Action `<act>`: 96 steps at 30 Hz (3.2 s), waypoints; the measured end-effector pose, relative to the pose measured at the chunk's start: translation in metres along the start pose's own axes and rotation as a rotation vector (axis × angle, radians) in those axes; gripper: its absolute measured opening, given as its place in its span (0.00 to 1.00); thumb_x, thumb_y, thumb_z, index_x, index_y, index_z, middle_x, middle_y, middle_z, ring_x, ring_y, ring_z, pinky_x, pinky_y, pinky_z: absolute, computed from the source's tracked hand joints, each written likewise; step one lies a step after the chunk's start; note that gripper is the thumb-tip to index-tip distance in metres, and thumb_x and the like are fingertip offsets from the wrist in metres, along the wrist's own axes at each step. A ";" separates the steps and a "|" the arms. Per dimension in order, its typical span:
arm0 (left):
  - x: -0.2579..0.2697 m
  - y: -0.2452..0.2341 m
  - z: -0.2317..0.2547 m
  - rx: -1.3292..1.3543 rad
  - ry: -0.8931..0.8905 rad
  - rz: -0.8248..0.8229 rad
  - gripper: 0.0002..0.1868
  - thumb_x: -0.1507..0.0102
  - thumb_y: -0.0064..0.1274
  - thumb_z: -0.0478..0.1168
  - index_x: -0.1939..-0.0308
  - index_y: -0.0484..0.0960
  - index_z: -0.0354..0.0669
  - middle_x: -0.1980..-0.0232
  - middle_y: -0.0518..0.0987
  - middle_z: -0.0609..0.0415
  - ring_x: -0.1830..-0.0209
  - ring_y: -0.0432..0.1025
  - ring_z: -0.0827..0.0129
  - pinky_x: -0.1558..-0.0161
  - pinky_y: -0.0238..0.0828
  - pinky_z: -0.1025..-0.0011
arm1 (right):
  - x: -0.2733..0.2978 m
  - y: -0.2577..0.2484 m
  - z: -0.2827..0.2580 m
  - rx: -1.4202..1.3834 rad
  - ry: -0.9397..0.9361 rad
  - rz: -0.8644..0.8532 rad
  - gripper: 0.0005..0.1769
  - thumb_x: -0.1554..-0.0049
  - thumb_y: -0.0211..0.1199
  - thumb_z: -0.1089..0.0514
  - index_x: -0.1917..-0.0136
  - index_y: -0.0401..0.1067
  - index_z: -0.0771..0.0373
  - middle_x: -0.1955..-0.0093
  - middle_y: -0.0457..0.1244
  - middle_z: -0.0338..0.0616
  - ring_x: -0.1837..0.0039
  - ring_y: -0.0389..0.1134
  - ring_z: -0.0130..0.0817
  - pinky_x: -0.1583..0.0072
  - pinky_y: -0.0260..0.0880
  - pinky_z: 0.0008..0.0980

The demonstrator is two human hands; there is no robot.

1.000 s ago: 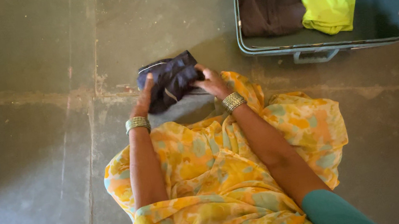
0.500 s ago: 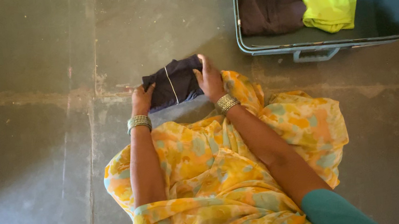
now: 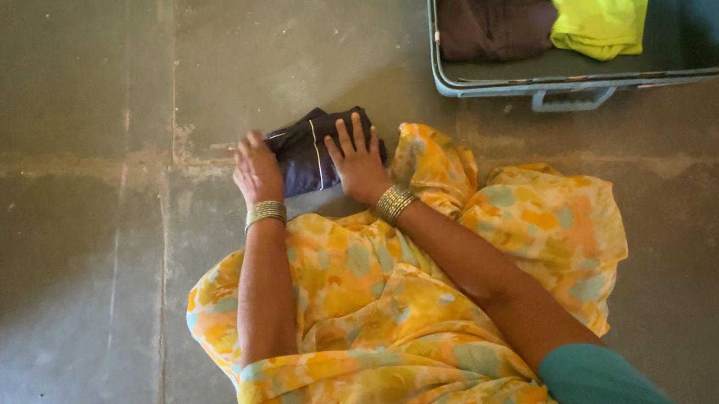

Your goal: The person sits on the floor and folds a dark-colored garment and a bright yellow garment by hand. Each item is smoothed, folded into a compact rectangle, and placed into an open suitcase. The suitcase is then closed at the end.

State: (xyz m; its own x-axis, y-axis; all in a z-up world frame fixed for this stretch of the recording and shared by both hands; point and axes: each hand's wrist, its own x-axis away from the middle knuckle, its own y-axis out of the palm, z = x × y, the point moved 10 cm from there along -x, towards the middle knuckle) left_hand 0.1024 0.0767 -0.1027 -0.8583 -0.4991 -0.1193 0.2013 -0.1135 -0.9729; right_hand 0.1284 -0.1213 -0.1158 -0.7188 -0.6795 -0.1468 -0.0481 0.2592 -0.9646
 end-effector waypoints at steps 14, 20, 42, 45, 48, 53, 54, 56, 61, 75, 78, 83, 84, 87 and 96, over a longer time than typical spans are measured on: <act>0.067 -0.032 0.123 -0.098 0.678 -0.243 0.38 0.47 0.59 0.40 0.31 0.71 0.61 0.28 0.67 0.48 0.33 0.64 0.57 0.50 0.71 0.46 | -0.003 -0.030 0.026 -0.240 -0.001 0.139 0.42 0.42 0.52 0.67 0.17 0.46 0.63 0.15 0.42 0.59 0.14 0.38 0.60 0.20 0.42 0.58; 0.023 -0.004 0.052 -0.392 0.322 -0.041 0.31 0.39 0.53 0.41 0.30 0.70 0.64 0.30 0.69 0.50 0.37 0.67 0.54 0.61 0.75 0.40 | 0.003 -0.077 0.006 -0.303 -0.070 0.223 0.40 0.39 0.55 0.61 0.17 0.47 0.63 0.16 0.42 0.59 0.15 0.38 0.57 0.20 0.40 0.58; -0.005 -0.006 -0.125 -0.264 -0.523 -0.031 0.26 0.32 0.48 0.43 0.29 0.66 0.51 0.24 0.60 0.39 0.30 0.60 0.39 0.54 0.69 0.25 | -0.004 -0.165 0.046 -0.226 -0.135 0.452 0.30 0.38 0.63 0.62 0.24 0.61 0.61 0.18 0.47 0.56 0.16 0.45 0.51 0.19 0.42 0.59; -0.010 -0.027 -0.082 -0.284 -0.286 0.147 0.25 0.32 0.53 0.45 0.32 0.68 0.46 0.23 0.62 0.42 0.25 0.59 0.47 0.43 0.70 0.34 | 0.001 -0.196 0.103 -0.232 -0.007 0.514 0.27 0.38 0.65 0.63 0.27 0.66 0.59 0.19 0.52 0.56 0.17 0.48 0.52 0.19 0.47 0.52; -0.001 -0.021 -0.015 -0.284 0.066 0.133 0.32 0.38 0.57 0.42 0.29 0.67 0.48 0.22 0.63 0.46 0.24 0.60 0.54 0.38 0.72 0.46 | 0.002 -0.214 0.188 -0.374 0.140 0.610 0.22 0.40 0.68 0.62 0.33 0.72 0.59 0.24 0.59 0.56 0.21 0.56 0.53 0.22 0.53 0.51; 0.053 0.046 0.049 -0.085 0.242 -0.504 0.53 0.51 0.73 0.52 0.25 0.61 0.57 0.23 0.58 0.46 0.25 0.57 0.45 0.40 0.70 0.45 | 0.010 -0.204 0.337 -0.244 0.298 0.565 0.19 0.44 0.72 0.58 0.40 0.76 0.63 0.40 0.68 0.55 0.34 0.67 0.54 0.30 0.65 0.47; 0.056 0.046 0.054 -0.099 0.258 -0.513 0.55 0.53 0.74 0.52 0.25 0.61 0.57 0.22 0.57 0.44 0.24 0.55 0.43 0.39 0.70 0.47 | 0.016 -0.196 0.372 -0.265 0.386 0.524 0.21 0.46 0.72 0.57 0.40 0.76 0.64 0.41 0.68 0.57 0.37 0.68 0.53 0.34 0.67 0.46; 0.062 0.044 0.059 -0.127 0.280 -0.532 0.60 0.58 0.78 0.51 0.25 0.61 0.57 0.21 0.54 0.39 0.22 0.52 0.40 0.36 0.69 0.50 | 0.021 -0.180 0.429 -0.140 0.512 0.344 0.20 0.47 0.71 0.55 0.42 0.77 0.63 0.42 0.68 0.59 0.40 0.69 0.54 0.36 0.70 0.47; 0.062 0.041 0.058 -0.085 0.221 -0.639 0.62 0.57 0.78 0.52 0.24 0.59 0.60 0.19 0.49 0.38 0.20 0.47 0.40 0.31 0.63 0.49 | 0.053 -0.139 0.503 0.131 0.712 -0.094 0.21 0.44 0.65 0.51 0.45 0.74 0.71 0.39 0.64 0.63 0.37 0.63 0.68 0.41 0.66 0.62; 0.060 0.047 0.053 -0.047 0.199 -0.643 0.61 0.59 0.78 0.56 0.25 0.61 0.65 0.18 0.48 0.39 0.18 0.45 0.43 0.29 0.60 0.49 | 0.067 -0.230 0.482 -0.451 0.432 0.498 0.22 0.41 0.75 0.61 0.37 0.72 0.69 0.35 0.66 0.56 0.35 0.68 0.48 0.34 0.68 0.41; 0.058 0.045 0.054 -0.036 0.208 -0.619 0.60 0.59 0.78 0.57 0.26 0.63 0.64 0.18 0.49 0.38 0.18 0.44 0.42 0.30 0.60 0.49 | 0.076 -0.287 0.440 -0.996 0.392 0.613 0.17 0.36 0.65 0.71 0.36 0.73 0.61 0.38 0.67 0.41 0.39 0.68 0.29 0.34 0.74 0.29; 0.057 0.038 0.055 -0.014 0.194 -0.577 0.59 0.59 0.76 0.61 0.27 0.64 0.63 0.19 0.51 0.40 0.19 0.45 0.44 0.30 0.60 0.49 | 0.087 -0.407 0.289 -0.942 0.053 0.764 0.14 0.30 0.62 0.75 0.35 0.77 0.64 0.31 0.68 0.42 0.41 0.70 0.25 0.38 0.74 0.25; 0.057 0.035 0.055 0.015 0.189 -0.567 0.59 0.59 0.76 0.62 0.27 0.64 0.63 0.20 0.53 0.40 0.19 0.47 0.44 0.31 0.60 0.48 | 0.086 -0.422 0.266 -0.895 0.084 0.785 0.12 0.33 0.64 0.73 0.38 0.77 0.63 0.35 0.69 0.41 0.48 0.66 0.23 0.45 0.69 0.24; 0.054 0.023 0.057 0.169 0.179 -0.554 0.54 0.55 0.73 0.63 0.28 0.66 0.61 0.23 0.61 0.43 0.23 0.55 0.45 0.32 0.62 0.48 | 0.076 -0.461 0.185 -0.697 -0.006 0.797 0.10 0.36 0.67 0.70 0.43 0.76 0.62 0.43 0.70 0.42 0.57 0.62 0.24 0.55 0.65 0.24; 0.061 -0.026 0.066 1.511 0.184 -0.505 0.22 0.37 0.51 0.32 0.37 0.77 0.37 0.43 0.81 0.53 0.46 0.75 0.71 0.47 0.76 0.69 | 0.044 -0.426 0.021 -0.709 -0.292 0.409 0.02 0.33 0.67 0.65 0.47 0.78 0.67 0.50 0.68 0.42 0.53 0.67 0.24 0.52 0.68 0.24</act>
State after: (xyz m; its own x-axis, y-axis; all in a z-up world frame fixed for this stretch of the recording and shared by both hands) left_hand 0.0762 -0.0073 -0.0719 -0.9984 -0.0562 0.0090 0.0569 -0.9875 0.1469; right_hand 0.1322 -0.2758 0.2844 -0.5720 -0.5632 -0.5964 -0.3153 0.8221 -0.4740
